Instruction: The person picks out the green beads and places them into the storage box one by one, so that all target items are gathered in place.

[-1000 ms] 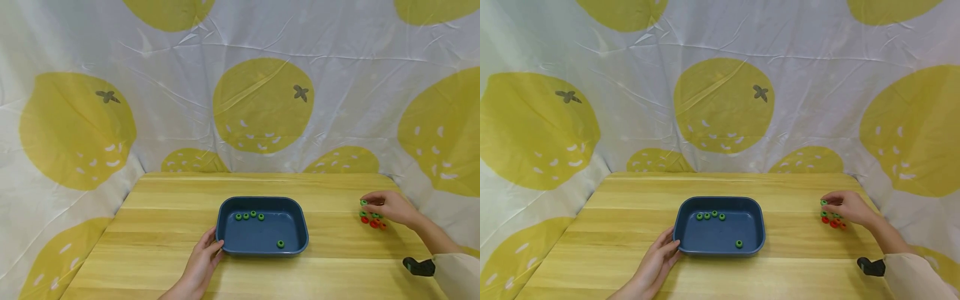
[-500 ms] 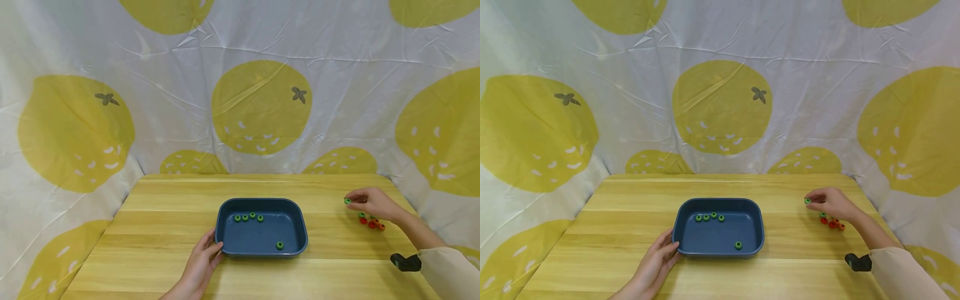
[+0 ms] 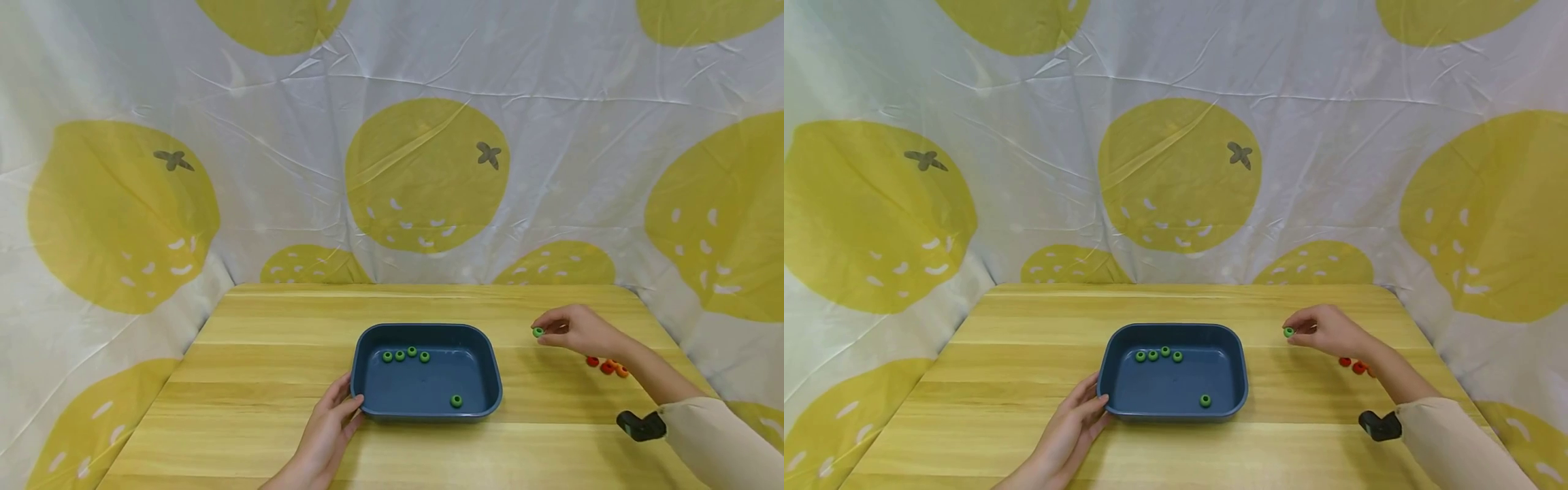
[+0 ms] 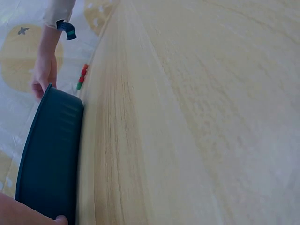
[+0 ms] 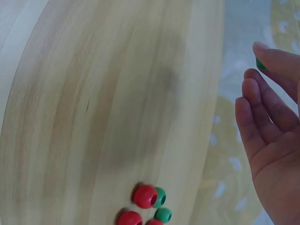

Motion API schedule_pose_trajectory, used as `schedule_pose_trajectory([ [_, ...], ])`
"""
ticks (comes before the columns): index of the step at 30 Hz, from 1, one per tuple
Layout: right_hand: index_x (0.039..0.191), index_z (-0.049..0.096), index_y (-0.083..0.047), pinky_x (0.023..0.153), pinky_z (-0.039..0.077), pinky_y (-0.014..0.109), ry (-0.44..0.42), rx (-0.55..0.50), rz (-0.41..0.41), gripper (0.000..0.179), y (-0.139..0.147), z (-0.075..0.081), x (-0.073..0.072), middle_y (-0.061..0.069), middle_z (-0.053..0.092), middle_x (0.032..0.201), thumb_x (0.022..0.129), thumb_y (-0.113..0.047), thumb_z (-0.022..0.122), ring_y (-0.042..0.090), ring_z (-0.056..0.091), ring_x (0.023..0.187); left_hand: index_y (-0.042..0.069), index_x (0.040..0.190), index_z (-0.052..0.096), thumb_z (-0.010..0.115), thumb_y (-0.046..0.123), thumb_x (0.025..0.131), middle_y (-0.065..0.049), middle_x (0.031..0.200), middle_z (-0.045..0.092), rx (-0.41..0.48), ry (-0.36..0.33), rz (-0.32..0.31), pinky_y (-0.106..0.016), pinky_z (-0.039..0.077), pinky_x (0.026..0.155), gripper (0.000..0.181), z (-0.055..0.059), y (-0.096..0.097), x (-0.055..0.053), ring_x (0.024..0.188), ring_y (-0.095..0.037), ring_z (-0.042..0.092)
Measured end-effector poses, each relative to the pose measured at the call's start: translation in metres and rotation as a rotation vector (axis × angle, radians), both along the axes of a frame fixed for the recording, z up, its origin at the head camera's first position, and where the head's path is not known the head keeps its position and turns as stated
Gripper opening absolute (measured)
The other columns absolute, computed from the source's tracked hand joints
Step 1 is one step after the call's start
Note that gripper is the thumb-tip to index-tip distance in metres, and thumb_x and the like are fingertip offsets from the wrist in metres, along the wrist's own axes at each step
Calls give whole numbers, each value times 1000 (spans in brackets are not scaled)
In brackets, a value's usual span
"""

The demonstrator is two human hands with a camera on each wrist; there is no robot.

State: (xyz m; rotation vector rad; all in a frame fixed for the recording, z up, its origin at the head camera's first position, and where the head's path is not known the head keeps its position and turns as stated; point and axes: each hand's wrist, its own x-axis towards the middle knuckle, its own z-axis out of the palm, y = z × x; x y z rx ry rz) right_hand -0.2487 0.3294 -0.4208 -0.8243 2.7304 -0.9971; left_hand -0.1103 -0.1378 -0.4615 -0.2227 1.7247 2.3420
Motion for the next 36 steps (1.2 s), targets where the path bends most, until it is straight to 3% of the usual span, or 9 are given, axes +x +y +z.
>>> schedule_pose_trajectory([
  [6,117,74,2,78,60,28,10,15,49,31,-14,5,-4,0,74,107,95,-18,78,11,71,89,-5,161,21,50,7,107,-30,164,22,-2,-1,-3,-53,33,118,62,1,0,1,147,-43,32],
  [21,117,75,-3,84,59,29,-65,16,186,25,-57,18,-15,-1,73,104,95,-15,77,13,68,89,-4,161,22,51,8,107,-29,164,22,-12,-9,-4,-54,32,118,62,1,-1,1,147,-43,32],
  [36,119,75,-1,85,59,31,-30,60,325,25,-111,34,-28,-3,73,105,97,-11,74,12,68,90,-4,161,22,51,8,107,-29,163,23,-7,-12,0,-52,34,117,62,2,0,1,146,-42,33],
])
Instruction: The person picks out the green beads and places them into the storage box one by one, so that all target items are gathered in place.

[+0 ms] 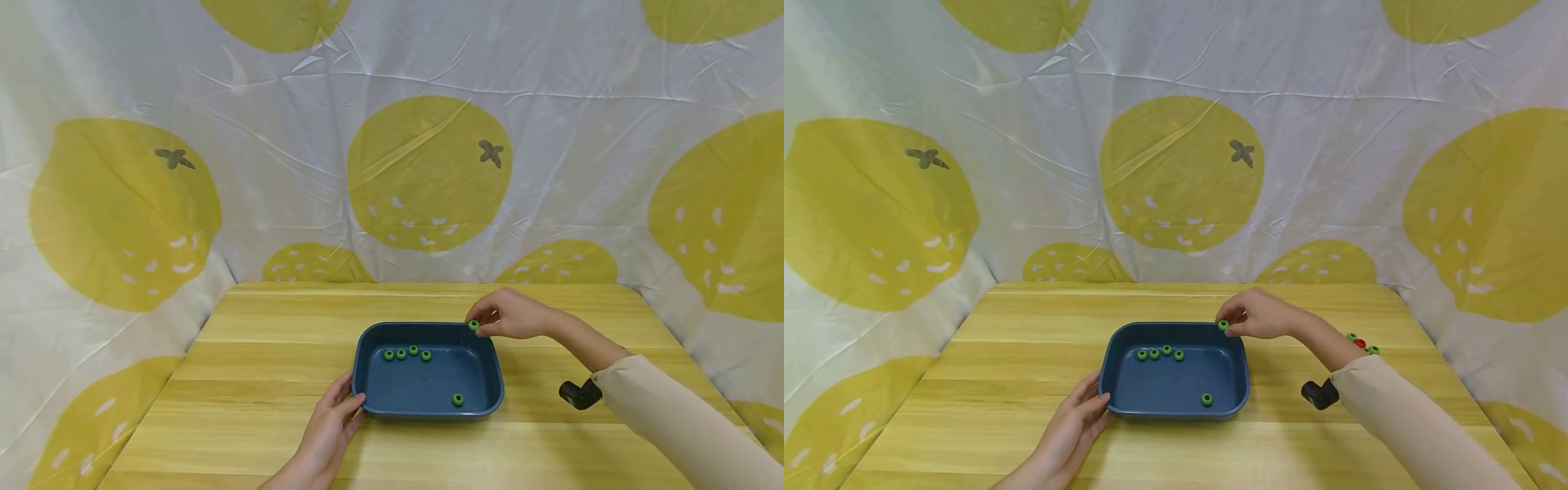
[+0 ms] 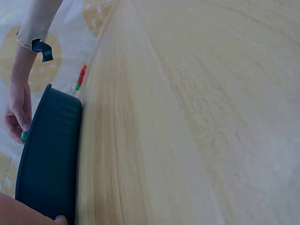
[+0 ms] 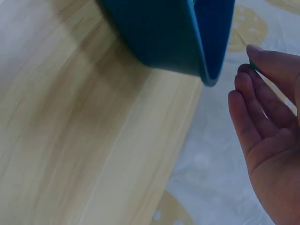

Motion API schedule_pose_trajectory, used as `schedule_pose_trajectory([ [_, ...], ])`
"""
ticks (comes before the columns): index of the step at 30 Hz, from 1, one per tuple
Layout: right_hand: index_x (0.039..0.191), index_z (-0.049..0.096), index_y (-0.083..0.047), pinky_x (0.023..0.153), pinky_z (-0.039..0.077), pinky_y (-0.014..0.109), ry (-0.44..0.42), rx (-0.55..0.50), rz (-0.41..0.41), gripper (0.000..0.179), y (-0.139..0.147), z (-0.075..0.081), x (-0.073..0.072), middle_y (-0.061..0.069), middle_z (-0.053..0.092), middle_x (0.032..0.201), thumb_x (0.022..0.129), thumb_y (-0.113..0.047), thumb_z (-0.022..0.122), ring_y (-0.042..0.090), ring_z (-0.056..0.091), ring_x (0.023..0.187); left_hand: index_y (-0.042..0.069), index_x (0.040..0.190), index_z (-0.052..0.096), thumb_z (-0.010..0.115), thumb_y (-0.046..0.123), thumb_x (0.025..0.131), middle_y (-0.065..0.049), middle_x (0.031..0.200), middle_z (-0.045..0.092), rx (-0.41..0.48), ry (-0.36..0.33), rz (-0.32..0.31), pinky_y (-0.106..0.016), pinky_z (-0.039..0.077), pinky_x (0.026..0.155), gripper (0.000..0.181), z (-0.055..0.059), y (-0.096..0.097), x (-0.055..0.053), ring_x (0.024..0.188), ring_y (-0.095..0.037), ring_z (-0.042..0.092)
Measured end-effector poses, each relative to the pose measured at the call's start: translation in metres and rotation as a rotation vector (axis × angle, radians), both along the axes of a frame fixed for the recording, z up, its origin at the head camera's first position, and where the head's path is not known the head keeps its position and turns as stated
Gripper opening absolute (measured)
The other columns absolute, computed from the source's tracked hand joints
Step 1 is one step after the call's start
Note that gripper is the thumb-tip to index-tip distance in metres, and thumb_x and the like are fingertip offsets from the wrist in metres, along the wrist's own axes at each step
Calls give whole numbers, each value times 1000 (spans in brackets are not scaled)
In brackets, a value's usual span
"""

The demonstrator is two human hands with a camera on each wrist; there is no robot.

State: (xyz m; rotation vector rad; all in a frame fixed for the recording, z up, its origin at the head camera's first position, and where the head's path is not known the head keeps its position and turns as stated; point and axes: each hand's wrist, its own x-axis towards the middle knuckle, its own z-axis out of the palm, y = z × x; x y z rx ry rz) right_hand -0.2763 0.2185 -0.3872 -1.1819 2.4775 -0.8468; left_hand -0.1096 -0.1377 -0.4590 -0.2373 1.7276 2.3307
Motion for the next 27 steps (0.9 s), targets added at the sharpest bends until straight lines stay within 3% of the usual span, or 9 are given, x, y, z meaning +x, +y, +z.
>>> schedule_pose_trajectory([
  [12,119,74,-1,86,59,32,43,12,104,24,-43,3,-11,-4,73,106,98,-11,73,11,69,94,-3,161,22,51,8,107,-29,164,22,3,-6,1,-53,33,118,62,-1,0,-1,147,-42,32],
  [27,122,74,-2,87,58,28,70,15,156,25,-90,-5,-21,-3,73,107,98,-10,71,9,69,95,-2,161,22,50,7,107,-28,164,22,0,-12,1,-54,32,118,62,-1,1,-1,148,-42,30],
])
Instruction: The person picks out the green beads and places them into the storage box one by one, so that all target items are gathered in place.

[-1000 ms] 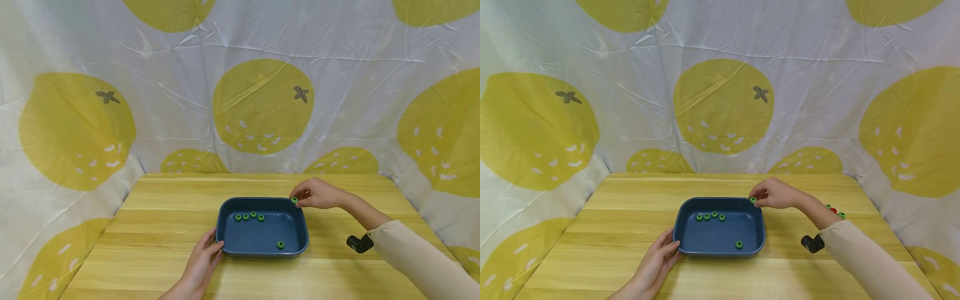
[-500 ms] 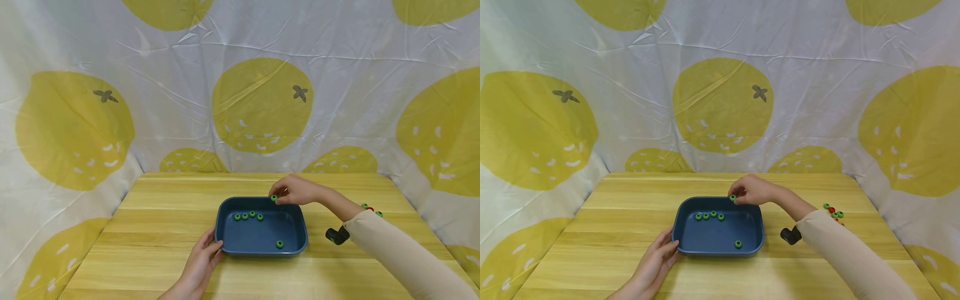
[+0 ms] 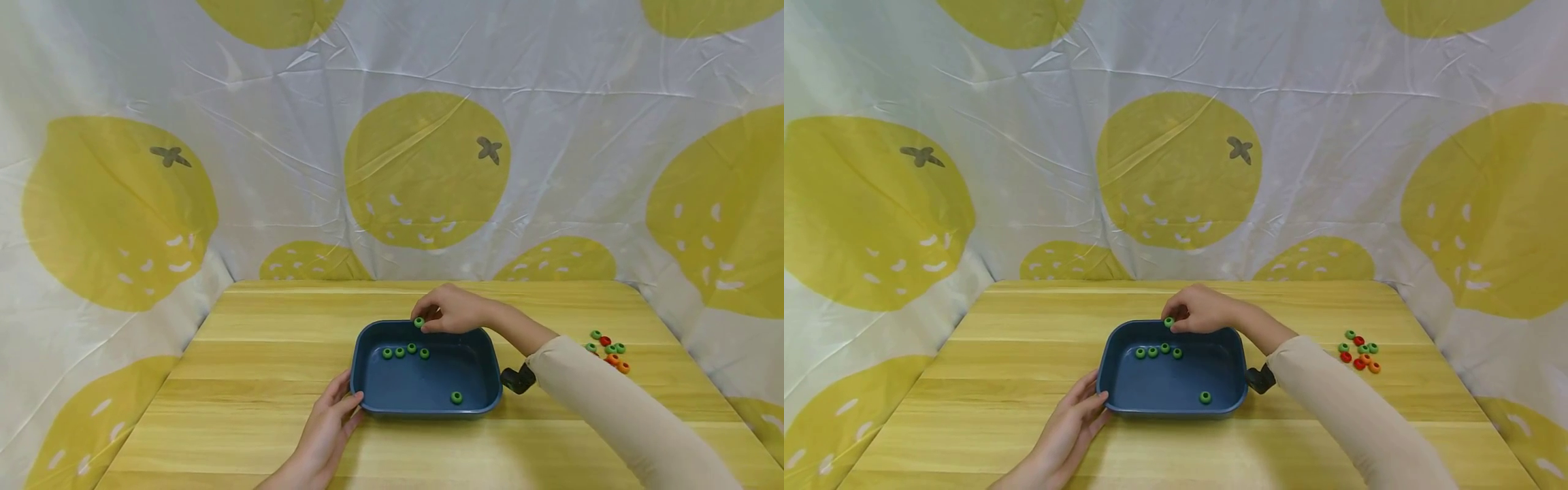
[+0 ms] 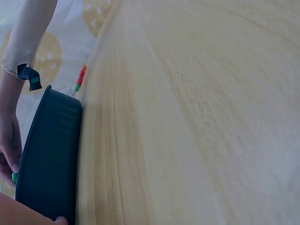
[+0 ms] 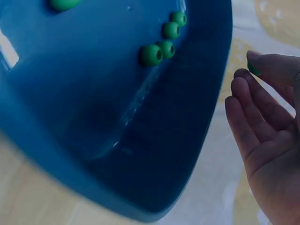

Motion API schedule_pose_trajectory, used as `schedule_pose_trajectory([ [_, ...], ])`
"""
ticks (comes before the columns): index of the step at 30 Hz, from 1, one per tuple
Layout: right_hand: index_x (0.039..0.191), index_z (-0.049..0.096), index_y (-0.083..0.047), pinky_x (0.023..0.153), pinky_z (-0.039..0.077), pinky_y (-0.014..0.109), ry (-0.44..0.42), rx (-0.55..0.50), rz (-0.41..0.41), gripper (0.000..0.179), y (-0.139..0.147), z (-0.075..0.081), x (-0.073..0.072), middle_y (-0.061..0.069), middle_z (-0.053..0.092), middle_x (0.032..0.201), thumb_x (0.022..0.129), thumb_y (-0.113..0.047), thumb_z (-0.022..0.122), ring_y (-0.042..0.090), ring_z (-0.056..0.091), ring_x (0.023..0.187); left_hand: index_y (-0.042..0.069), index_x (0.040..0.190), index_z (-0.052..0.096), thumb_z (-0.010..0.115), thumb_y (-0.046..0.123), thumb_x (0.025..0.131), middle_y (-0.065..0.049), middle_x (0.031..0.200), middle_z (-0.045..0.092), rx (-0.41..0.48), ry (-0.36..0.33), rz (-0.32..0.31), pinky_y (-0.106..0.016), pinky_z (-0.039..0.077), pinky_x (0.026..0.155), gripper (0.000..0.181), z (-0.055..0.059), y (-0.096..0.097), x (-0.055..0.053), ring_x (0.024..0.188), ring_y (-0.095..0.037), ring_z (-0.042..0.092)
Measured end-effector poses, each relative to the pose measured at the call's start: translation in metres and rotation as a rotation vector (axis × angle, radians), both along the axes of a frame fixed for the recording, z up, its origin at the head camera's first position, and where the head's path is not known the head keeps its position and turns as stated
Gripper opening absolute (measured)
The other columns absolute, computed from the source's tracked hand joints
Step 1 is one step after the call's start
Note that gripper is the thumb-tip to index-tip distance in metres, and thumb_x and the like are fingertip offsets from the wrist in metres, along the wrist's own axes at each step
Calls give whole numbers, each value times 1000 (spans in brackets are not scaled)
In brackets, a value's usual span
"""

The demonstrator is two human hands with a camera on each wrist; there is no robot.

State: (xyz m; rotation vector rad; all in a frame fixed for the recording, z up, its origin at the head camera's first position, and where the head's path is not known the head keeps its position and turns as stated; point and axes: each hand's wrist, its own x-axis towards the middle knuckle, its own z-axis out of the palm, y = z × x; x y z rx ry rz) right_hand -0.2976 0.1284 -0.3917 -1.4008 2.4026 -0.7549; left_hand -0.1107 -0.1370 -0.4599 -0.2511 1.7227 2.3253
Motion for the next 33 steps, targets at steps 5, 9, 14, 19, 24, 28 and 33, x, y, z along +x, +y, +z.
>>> schedule_pose_trajectory([
  [5,125,72,-2,88,58,30,-10,-5,24,29,-11,1,1,4,74,109,98,-13,72,11,69,97,-3,161,22,50,7,107,-28,164,22,-2,-3,2,-54,33,118,62,0,0,1,147,-42,31],
  [9,128,70,-2,89,58,34,-5,10,14,32,-13,3,2,12,73,111,98,-11,71,14,68,99,-3,161,22,51,7,107,-28,164,23,2,-3,7,-54,33,118,62,0,0,0,147,-42,31],
  [14,126,71,-1,89,58,33,-11,22,-3,29,-8,7,3,13,73,111,98,-9,71,15,68,98,-4,161,22,51,7,107,-28,164,23,0,-2,7,-54,32,118,62,0,1,-1,147,-42,32],
  [19,124,72,-1,88,58,31,-13,15,-9,28,1,7,4,12,73,111,98,-9,71,14,68,98,-4,161,22,50,5,107,-28,163,25,5,10,11,-53,33,118,61,0,1,-2,145,-40,34],
  [24,123,72,-1,87,59,31,-18,3,-25,27,14,5,5,12,73,110,98,-10,72,14,68,97,-4,161,22,49,5,106,-28,163,24,11,6,9,-53,33,118,61,0,1,-2,146,-41,33],
  [28,122,72,0,87,59,33,-30,-10,-47,27,27,4,6,12,73,110,98,-11,72,15,69,97,-4,161,21,49,5,107,-28,163,23,11,2,6,-54,31,118,62,0,1,-1,147,-42,31],
  [33,122,72,0,87,59,33,-45,-21,-83,27,45,4,7,12,73,109,98,-12,73,14,69,96,-4,161,20,49,5,107,-28,162,24,9,0,7,-54,31,118,62,1,1,-1,147,-42,31],
])
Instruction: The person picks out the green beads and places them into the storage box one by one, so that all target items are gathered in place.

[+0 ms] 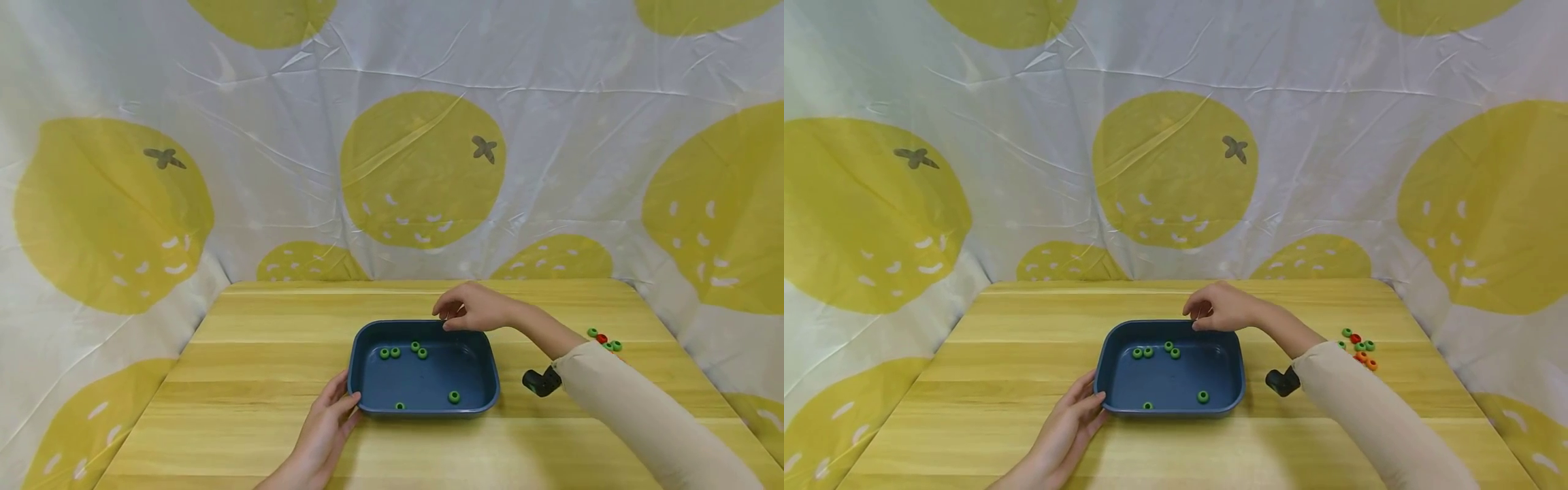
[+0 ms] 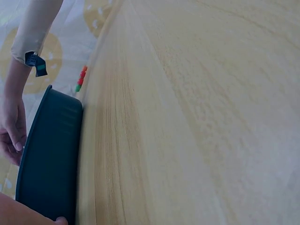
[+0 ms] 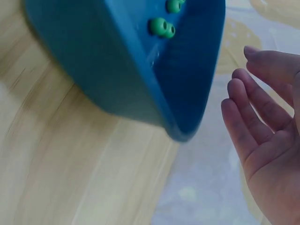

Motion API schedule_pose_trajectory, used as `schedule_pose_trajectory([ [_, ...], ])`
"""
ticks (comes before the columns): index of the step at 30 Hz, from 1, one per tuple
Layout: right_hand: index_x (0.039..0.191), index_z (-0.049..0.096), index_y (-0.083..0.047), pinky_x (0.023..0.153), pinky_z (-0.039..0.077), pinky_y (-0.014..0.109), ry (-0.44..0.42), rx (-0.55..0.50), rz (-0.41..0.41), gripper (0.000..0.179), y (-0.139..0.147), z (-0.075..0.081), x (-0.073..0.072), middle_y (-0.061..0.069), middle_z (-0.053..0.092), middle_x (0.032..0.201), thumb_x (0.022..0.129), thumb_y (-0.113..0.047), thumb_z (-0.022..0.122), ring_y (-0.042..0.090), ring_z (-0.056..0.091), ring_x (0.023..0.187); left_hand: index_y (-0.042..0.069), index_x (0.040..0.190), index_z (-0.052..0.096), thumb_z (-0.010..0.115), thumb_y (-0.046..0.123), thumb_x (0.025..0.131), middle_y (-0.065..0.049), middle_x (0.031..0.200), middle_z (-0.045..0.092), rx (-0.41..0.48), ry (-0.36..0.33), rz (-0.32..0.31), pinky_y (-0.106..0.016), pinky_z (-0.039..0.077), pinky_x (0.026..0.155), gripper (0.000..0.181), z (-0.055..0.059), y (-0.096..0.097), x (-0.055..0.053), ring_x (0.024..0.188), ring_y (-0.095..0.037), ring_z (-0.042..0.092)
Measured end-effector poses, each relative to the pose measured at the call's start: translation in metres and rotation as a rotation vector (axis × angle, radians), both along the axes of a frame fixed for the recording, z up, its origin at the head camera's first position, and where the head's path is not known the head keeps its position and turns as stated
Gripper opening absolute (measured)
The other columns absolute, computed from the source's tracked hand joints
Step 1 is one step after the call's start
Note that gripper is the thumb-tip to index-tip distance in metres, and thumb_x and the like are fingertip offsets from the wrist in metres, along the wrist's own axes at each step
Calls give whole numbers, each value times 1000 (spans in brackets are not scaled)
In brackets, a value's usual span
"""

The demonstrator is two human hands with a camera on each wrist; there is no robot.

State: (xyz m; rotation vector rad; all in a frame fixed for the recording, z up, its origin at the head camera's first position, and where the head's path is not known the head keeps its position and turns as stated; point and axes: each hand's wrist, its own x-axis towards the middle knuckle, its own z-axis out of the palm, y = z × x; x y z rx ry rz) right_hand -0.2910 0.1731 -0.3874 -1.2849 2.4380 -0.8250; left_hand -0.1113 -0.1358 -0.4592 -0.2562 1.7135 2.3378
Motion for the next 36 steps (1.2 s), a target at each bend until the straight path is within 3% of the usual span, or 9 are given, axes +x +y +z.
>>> schedule_pose_trajectory([
  [8,122,72,-5,87,59,33,-30,-7,-67,26,23,3,4,12,72,111,97,-13,73,14,67,95,-5,161,20,49,5,107,-28,162,25,-10,3,5,-54,33,118,62,0,1,1,146,-41,32],
  [20,125,71,-2,88,59,34,-49,-12,-162,29,55,1,7,12,70,114,98,-12,72,17,67,97,-5,161,20,47,4,107,-28,163,25,1,19,5,-53,32,118,61,-2,2,-1,145,-39,34],
  [28,125,70,1,90,59,43,-60,-44,-233,29,81,5,8,6,69,111,99,-12,72,22,68,98,-5,161,21,47,3,107,-26,163,25,4,17,10,-52,32,119,60,-1,1,-1,145,-38,33],
  [36,124,70,0,90,58,43,-48,-17,-345,29,118,3,5,5,70,111,99,-14,73,23,67,99,-4,161,22,49,4,106,-26,163,24,6,14,7,-52,32,119,61,-2,1,-1,146,-38,32],
])
